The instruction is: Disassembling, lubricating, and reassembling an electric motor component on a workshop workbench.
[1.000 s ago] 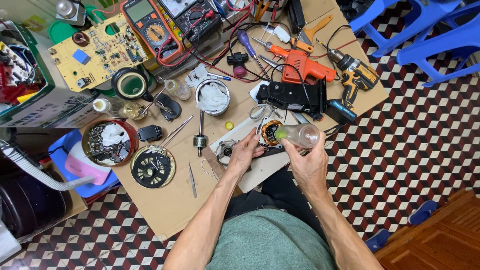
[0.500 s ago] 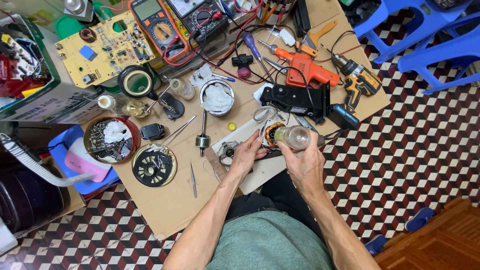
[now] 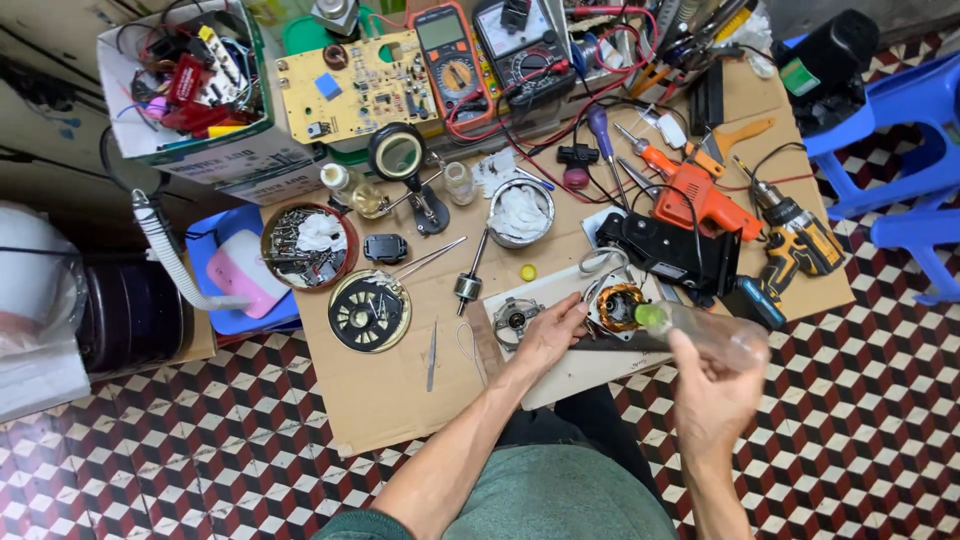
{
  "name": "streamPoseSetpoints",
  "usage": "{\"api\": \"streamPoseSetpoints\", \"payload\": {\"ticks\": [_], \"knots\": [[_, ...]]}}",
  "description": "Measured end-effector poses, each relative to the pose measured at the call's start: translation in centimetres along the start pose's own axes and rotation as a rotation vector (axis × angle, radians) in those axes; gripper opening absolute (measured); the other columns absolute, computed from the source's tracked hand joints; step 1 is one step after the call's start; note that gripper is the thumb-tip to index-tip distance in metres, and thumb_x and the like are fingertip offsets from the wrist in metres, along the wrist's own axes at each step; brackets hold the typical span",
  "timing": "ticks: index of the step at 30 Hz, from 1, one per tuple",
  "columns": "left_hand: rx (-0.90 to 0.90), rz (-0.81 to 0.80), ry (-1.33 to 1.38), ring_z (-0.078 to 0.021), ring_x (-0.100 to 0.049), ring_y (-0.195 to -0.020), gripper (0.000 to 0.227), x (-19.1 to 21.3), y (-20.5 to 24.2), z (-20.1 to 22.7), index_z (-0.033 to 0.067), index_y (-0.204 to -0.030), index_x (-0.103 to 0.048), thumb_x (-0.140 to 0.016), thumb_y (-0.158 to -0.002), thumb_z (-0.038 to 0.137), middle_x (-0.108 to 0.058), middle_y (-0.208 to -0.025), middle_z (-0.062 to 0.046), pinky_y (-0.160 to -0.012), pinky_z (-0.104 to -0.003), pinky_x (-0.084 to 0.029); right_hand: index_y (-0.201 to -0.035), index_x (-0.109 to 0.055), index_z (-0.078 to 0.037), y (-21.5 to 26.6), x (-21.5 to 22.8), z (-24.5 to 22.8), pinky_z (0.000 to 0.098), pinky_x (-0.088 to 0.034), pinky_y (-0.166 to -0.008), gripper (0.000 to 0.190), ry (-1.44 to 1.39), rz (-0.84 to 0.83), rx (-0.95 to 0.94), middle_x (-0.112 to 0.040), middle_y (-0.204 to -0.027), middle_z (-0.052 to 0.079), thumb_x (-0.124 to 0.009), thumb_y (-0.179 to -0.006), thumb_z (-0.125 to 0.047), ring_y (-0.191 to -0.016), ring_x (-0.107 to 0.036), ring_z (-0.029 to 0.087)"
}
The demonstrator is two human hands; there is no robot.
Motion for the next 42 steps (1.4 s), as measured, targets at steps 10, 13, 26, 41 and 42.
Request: {"api": "streamPoseSetpoints", "payload": {"ticks": [10, 13, 26, 41, 42], "knots": [[-0.244, -0.084, 0.061, -0.0208, -0.062, -0.125, 0.083, -1.1, 12.1, 11.6, 0.0113, -0.154, -0.040, -0.081, -0.085, 0.034, -0.056, -0.144, -0.007, -0.102, -0.038, -0.056, -0.126, -0.061, -0.011, 0.7, -4.8, 3.2, 0.0292, -0.053, -0.082, 0.042, -0.966, -0.071, -0.870, -0.074, -0.106, 0.009, -0.074, -0.092, -0.032, -0.087, -0.065, 0.016], [-0.468, -0.021, 0.012, -0.0174, -0.066, -0.123, 0.070, 0.7, 13.2, 14.2, 0.0071, -0.148, -0.055, -0.082, -0.088, 0.032, -0.070, -0.132, -0.010, -0.102, -0.031, -0.054, -0.126, -0.062, -0.002, 1.4, -9.4, 1.9, 0.0326, -0.053, -0.087, 0.050, -1.057, -0.373, -0.929, -0.072, -0.109, 0.012, -0.070, -0.093, -0.039, -0.091, -0.067, 0.018], [-0.692, 0.676, -0.452, -0.0077, -0.063, -0.071, 0.050, 11.5, 9.2, 26.4, 0.0017, -0.125, -0.065, -0.084, -0.082, 0.019, -0.070, -0.096, -0.006, -0.062, -0.024, -0.053, -0.127, -0.062, 0.004, 3.2, -10.0, 0.6, 0.0344, -0.053, -0.083, 0.043, -0.664, -0.605, -0.893, -0.075, -0.118, 0.019, -0.061, -0.094, -0.023, -0.092, -0.068, 0.021], [-0.461, 0.988, -0.264, -0.0054, -0.064, -0.072, 0.049, 17.4, 17.1, 22.4, 0.0005, -0.127, -0.062, -0.081, -0.086, 0.018, -0.073, -0.088, -0.004, -0.063, -0.020, -0.052, -0.129, -0.060, 0.005, -0.3, -2.5, 6.2, 0.0367, -0.053, -0.085, 0.039, -0.471, -0.349, -0.886, -0.072, -0.116, 0.022, -0.054, -0.101, -0.022, -0.093, -0.067, 0.024], [-0.317, 1.044, -0.252, -0.0058, -0.065, -0.069, 0.050, 18.5, 17.8, 21.0, 0.0018, -0.127, -0.061, -0.081, -0.085, 0.019, -0.076, -0.080, -0.003, -0.062, -0.021, -0.052, -0.128, -0.060, 0.005, -0.5, -3.0, 6.1, 0.0363, -0.053, -0.084, 0.039, -0.452, -0.401, -0.841, -0.073, -0.116, 0.023, -0.054, -0.101, -0.022, -0.092, -0.068, 0.024]]}}
Point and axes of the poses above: each hand's wrist, its own y-axis away from the middle knuckle, its own x-axis out of the back of the hand, z = x × y, the point moved 5 cm from there along -y, towards the middle knuckle
